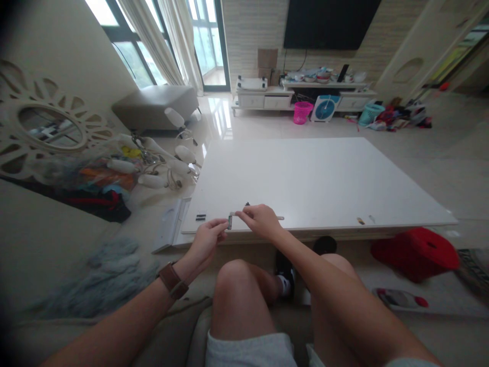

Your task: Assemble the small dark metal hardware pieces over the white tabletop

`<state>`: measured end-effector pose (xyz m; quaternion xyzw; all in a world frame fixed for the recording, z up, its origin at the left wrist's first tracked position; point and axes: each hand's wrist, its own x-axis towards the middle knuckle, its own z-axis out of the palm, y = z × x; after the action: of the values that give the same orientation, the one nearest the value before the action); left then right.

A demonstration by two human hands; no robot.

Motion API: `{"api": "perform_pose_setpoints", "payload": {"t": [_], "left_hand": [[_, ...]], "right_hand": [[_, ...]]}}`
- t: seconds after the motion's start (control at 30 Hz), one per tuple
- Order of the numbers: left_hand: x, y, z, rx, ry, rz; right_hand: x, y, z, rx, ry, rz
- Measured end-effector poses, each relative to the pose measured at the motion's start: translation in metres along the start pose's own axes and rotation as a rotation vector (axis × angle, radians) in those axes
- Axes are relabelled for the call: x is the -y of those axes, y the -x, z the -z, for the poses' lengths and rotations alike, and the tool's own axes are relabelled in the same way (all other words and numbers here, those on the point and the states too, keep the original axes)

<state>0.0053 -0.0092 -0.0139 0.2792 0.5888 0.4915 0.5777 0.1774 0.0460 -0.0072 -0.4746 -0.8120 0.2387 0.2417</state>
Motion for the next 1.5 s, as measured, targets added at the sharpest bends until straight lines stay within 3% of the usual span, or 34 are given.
{"api": "perform_pose_setpoints", "payload": {"t": [0.1, 0.27, 0.43, 0.6, 0.77, 0.93, 1.13, 1.33, 1.5], "left_hand": [[0.0000, -0.0002, 0.0002, -0.007, 0.003, -0.004], [0.0000, -0.0007, 0.0004, 0.012, 0.013, 0.003], [0.0006, -0.0006, 0.0005, -0.009, 0.032, 0.016], [0.0003, 0.0007, 0.0008, 0.010, 0.034, 0.018], [-0.0003, 0.0013, 0.0011, -0.004, 0.037, 0.024], [-0.0009, 0.0013, 0.0009, -0.004, 0.039, 0.033], [-0.0003, 0.0011, 0.0004, -0.015, 0.034, 0.031], [0.0001, 0.0005, 0.0010, 0.002, 0.034, 0.022], [-0.0003, 0.0006, 0.0003, -0.017, 0.042, 0.031]], "right_hand": [[-0.0001, -0.0005, 0.0031, -0.025, -0.033, 0.011], [-0.0010, 0.0011, 0.0010, 0.097, -0.033, 0.058], [-0.0013, -0.0002, 0.0023, -0.033, 0.035, -0.015], [-0.0004, 0.0012, 0.0030, 0.068, 0.025, 0.070], [-0.0004, 0.0009, 0.0031, -0.015, 0.052, 0.013], [0.0008, 0.0014, 0.0009, 0.086, 0.041, 0.087], [-0.0006, 0.0001, 0.0032, -0.003, 0.038, -0.002], [-0.0003, 0.0022, -0.0017, 0.086, 0.029, 0.084], [0.0000, 0.0006, 0.0006, -0.020, 0.059, -0.008]]}}
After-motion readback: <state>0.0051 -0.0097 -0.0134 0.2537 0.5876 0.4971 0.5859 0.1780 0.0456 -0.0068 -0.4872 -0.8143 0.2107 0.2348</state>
